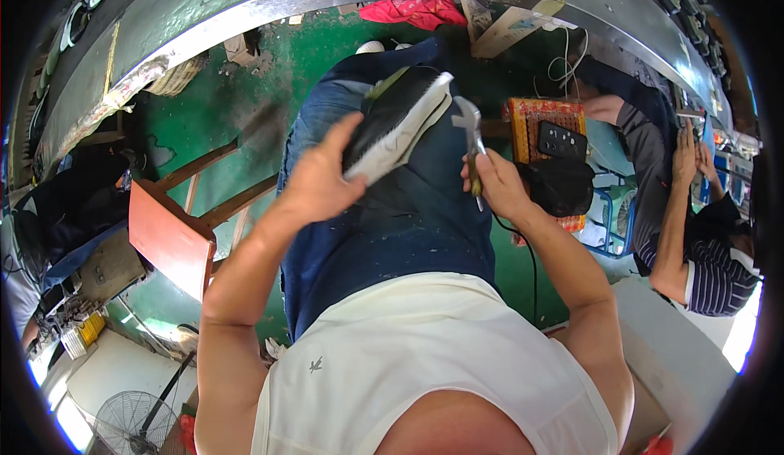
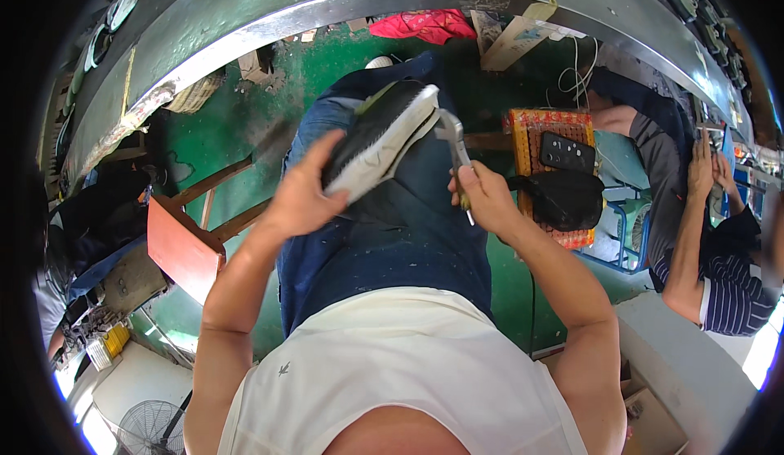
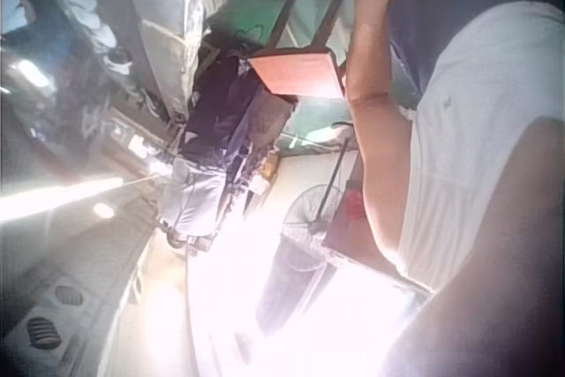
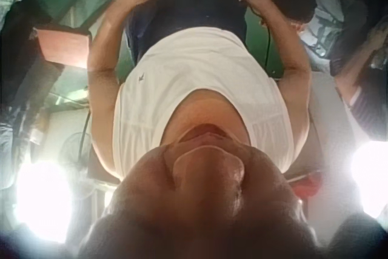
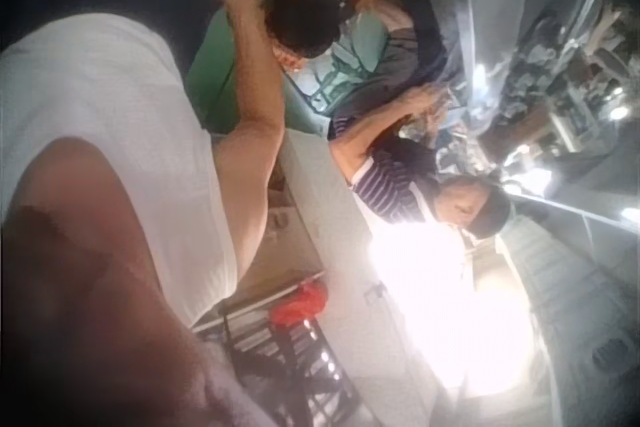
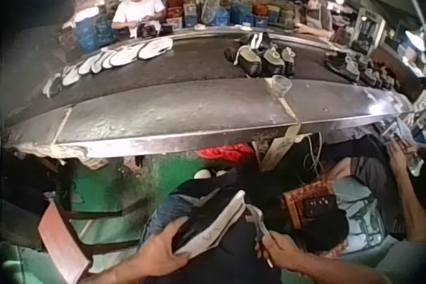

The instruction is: The recorder uses pliers to pull and secure the upper material of a shoe around a last and then uses a hammer to flatten and secure the edges.

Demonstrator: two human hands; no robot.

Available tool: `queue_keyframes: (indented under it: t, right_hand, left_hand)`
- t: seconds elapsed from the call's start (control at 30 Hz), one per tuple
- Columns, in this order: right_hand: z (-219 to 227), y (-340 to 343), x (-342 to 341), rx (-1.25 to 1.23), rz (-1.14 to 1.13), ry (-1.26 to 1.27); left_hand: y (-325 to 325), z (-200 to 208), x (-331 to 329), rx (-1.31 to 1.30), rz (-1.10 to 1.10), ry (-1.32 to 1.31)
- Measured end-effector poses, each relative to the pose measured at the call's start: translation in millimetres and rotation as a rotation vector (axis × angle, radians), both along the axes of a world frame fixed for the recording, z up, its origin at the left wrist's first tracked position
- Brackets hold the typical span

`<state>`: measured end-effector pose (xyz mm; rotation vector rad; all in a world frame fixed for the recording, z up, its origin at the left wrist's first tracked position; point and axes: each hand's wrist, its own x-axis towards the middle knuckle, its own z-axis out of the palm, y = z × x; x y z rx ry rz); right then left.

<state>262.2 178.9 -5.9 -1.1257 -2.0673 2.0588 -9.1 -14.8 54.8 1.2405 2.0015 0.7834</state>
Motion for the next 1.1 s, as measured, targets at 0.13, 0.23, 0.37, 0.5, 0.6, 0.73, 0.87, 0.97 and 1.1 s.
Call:
queue_keyframes:
  t: [0.13,0.23,0.37,0.5,0.6,0.73,0.87,0.97,1.1]
  right_hand:
    - [-13.0,7.0,14.1,-0.224,-0.197,0.124]
    - [-9.8,9.0,16.6,-0.291,-0.203,0.092]
    - [1.8,9.5,13.7,-0.164,-0.1,0.018]
    - [21.8,11.0,3.2,0.05,0.111,-0.166]
    - [30.1,10.8,-2.5,0.188,0.294,-0.076]
    - [43.6,3.7,-16.6,0.296,0.453,-0.159]
    - [44.1,-1.2,-27.3,0.395,0.53,-0.294]
    - [48.3,-2.6,-27.6,0.49,0.542,-0.35]
    - [48.6,-2.6,-25.8,0.511,0.528,-0.366]
  left_hand:
    - [30.9,54.3,-19.2,0.345,0.328,-0.295]
    - [62.1,60.6,-15.5,0.716,0.281,-0.565]
    - [119.2,14.5,-25.4,0.363,0.362,-0.456]
    - [112.9,-89.2,-5.7,-0.103,0.234,-0.528]
    - [70.9,-93.1,4.1,0.037,0.13,-0.754]
    - [60.2,-62.4,6.9,0.118,0.098,-0.866]
    - [55.0,-72.2,14.9,-0.174,-0.004,0.22]
    - [50.9,-72.1,15.7,-0.003,0.218,0.077]
    - [46.3,-66.7,12.7,-0.032,0.351,-0.333]
